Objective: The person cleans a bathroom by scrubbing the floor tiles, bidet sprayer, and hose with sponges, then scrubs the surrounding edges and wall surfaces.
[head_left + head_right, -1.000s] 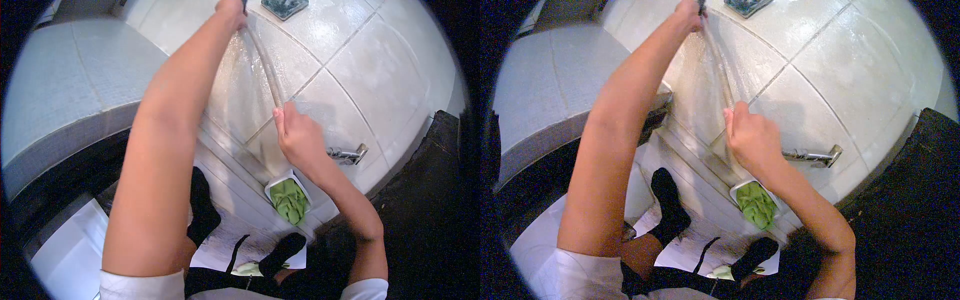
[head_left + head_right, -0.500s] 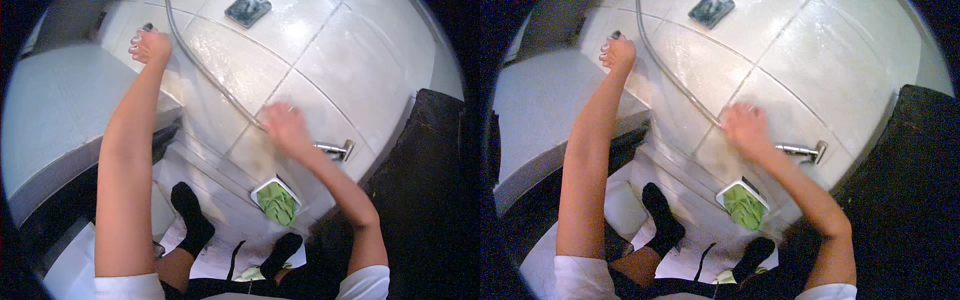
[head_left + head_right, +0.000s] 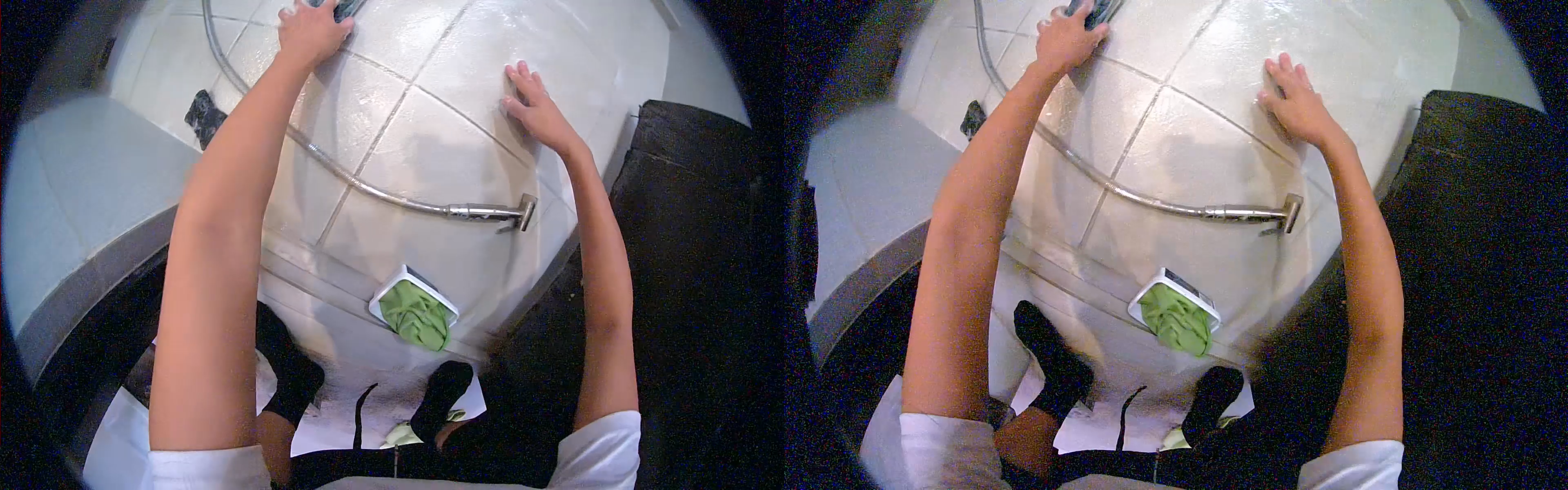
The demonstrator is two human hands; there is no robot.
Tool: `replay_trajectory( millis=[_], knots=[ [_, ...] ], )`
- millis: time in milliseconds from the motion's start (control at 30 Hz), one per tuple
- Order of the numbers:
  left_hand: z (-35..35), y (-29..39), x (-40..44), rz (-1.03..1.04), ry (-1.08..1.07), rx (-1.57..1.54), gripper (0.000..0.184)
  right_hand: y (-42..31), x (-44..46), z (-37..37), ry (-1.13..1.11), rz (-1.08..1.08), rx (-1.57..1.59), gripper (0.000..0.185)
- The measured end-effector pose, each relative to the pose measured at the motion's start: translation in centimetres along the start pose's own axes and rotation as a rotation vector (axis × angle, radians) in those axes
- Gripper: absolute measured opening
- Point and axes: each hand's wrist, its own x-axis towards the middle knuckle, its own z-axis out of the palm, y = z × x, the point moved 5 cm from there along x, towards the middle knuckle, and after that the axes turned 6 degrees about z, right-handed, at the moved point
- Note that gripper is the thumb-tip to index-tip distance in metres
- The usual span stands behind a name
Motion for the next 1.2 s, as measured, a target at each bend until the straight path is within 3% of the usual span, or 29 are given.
replay_trajectory(
  millis=[33,67,133,200,267,300,333,367,433,467,533,667,767,833,867,900,1033,1100,1133,1200],
  knots=[
    [1.8,-0.3,1.0,-0.03,-0.077,0.01,0.065,0.2,-0.3,-0.7,0.008,0.012,0.002,0.068],
    [1.9,0.7,0.4,-0.011,-0.07,0.015,0.065,-0.3,-0.5,-1.6,-0.087,0.09,0.239,0.067],
    [1.6,3.0,-2.5,0.121,0.097,-0.223,0.061,-2.7,-1.7,-2.5,-0.176,0.167,0.486,0.066],
    [0.2,7.6,-7.0,0.194,-0.059,-0.76,0.06,-8.8,-5.5,-2.8,0.025,0.317,1.076,0.069],
    [0.5,12.8,-12.3,0.275,-0.248,-0.771,0.058,-10.9,-6.1,0.6,0.019,0.388,1.447,0.065],
    [2.4,14.5,-14.1,0.398,-0.008,-0.882,0.056,-10.1,-4.8,3.1,-0.089,0.193,1.467,0.062],
    [3.0,14.5,-15.8,0.456,0.117,-0.937,0.054,-10.0,-5.1,2.6,-0.093,0.187,1.47,0.062],
    [3.5,14.5,-17.5,0.517,0.244,-0.978,0.053,-9.9,-5.8,1.9,-0.067,0.251,1.355,0.06],
    [2.7,12.9,-20.4,0.53,0.147,-0.323,0.055,-8.6,-5.8,1.0,0.045,0.259,1.165,0.058],
    [3.3,11.7,-21.5,0.537,0.142,-0.323,0.055,-7.8,-5.3,0.5,0.128,0.208,1.086,0.057],
    [6.8,10.7,-23.3,0.759,-0.077,-0.144,0.045,-7.2,-5.3,-2.9,0.112,0.289,1.041,0.06],
    [7.6,10.1,-21.6,0.777,0.035,-0.146,0.029,-4.1,-5.2,-6.0,0.1,0.246,1.178,0.07],
    [5.5,9.8,-17.7,0.523,0.289,-0.281,0.015,-6.0,-6.1,-6.2,0.551,0.101,0.289,0.057],
    [5.5,9.8,-16.9,0.521,0.3,-0.259,0.014,-11.4,-7.6,-2.2,0.288,0.147,0.064,0.054],
    [5.9,9.7,-16.5,0.513,0.299,-0.239,0.014,-12.5,-8.2,1.0,0.164,0.039,-0.052,0.054],
    [6.5,9.3,-16.6,0.541,0.341,-0.238,0.011,-12.2,-9.0,3.7,0.343,-0.188,-0.184,0.051],
    [5.9,9.4,-17.6,0.478,0.413,-0.37,0.017,-8.5,-8.0,3.7,0.33,-0.257,-0.266,0.047],
    [6.2,9.6,-17.8,0.463,0.447,-0.385,0.017,-7.6,-7.0,1.3,0.491,0.019,-0.161,0.04],
    [6.4,9.6,-18.1,0.437,0.477,-0.401,0.018,-8.2,-6.9,1.6,0.492,0.013,-0.162,0.04],
    [6.6,9.5,-18.6,0.418,0.492,-0.407,0.018,-11.0,-8.3,2.5,0.555,-0.2,-0.159,0.035]
  ],
)
